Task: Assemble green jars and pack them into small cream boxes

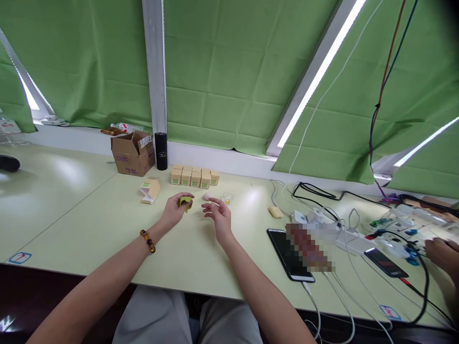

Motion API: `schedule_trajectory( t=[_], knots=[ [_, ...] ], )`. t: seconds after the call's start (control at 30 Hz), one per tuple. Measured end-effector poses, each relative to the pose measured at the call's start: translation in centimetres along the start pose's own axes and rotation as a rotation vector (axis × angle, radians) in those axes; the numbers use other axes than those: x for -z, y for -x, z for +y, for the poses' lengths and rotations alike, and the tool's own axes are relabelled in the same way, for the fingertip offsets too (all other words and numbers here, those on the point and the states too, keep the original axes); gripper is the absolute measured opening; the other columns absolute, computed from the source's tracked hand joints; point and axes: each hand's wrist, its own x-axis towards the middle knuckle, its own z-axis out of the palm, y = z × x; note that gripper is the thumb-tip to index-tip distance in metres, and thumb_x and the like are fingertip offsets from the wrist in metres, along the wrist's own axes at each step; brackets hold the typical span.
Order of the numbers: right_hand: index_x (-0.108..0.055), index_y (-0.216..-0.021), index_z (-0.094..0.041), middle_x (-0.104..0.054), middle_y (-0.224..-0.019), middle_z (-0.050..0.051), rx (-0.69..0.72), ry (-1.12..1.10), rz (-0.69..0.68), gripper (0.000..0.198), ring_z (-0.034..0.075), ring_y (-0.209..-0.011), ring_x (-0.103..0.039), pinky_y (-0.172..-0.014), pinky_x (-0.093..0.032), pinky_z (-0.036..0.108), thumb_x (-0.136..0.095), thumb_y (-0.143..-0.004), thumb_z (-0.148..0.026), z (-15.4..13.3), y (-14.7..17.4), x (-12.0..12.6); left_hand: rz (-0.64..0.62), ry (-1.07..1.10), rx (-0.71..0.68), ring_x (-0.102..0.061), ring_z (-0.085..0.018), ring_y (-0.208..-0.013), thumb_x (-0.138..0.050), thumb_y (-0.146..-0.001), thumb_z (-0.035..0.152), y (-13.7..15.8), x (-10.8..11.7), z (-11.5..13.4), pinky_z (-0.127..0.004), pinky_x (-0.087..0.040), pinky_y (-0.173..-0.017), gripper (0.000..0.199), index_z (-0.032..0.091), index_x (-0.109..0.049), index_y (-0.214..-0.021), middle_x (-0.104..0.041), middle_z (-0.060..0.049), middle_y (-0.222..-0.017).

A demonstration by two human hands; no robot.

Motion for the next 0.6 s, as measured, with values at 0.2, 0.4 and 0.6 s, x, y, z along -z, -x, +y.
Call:
schedule_trajectory(
  t=[0.2, 0.4, 0.6],
  knots=[
    [-0.066, -0.111, -0.024, -0.072, -0.091, 0.003, 0.206, 0.537, 0.144, 0.024, 0.020, -0.083, -0.062, -0.079, -0.048, 0.036, -0.056, -0.092, -0.035, 0.9, -1.0, 1.6, 0.057, 0.223, 0.346, -0.060, -0.014, -0.066, -0.075, -0.078, 0.036, 0.0, 0.2, 0.4, -0.022, -0.042, -0.046, 0.034, 0.020, -0.064, -0.105, -0.064, -0.004, -0.089],
    [-0.067, -0.118, -0.022, -0.074, -0.112, 0.008, 0.316, 1.195, 0.118, 0.030, 0.029, -0.108, -0.057, -0.094, -0.038, 0.042, -0.055, -0.091, -0.018, 1.4, -2.7, 2.3, 0.012, 0.528, 0.504, -0.055, -0.010, -0.060, -0.072, -0.073, 0.017, -0.2, 1.1, 0.5, -0.022, -0.038, -0.047, 0.036, 0.017, -0.065, -0.108, -0.066, -0.006, -0.090],
    [-0.059, -0.134, -0.019, -0.064, -0.134, 0.013, 0.431, 1.600, -0.001, 0.048, 0.032, -0.119, -0.046, -0.094, -0.033, 0.042, -0.055, -0.088, -0.008, 2.1, -5.8, 2.2, -0.063, 0.825, 0.502, -0.063, -0.018, -0.071, -0.063, -0.074, 0.015, -0.4, 1.1, 0.7, -0.032, -0.053, -0.063, 0.043, 0.011, -0.067, -0.117, -0.063, -0.007, -0.084]
  ],
)
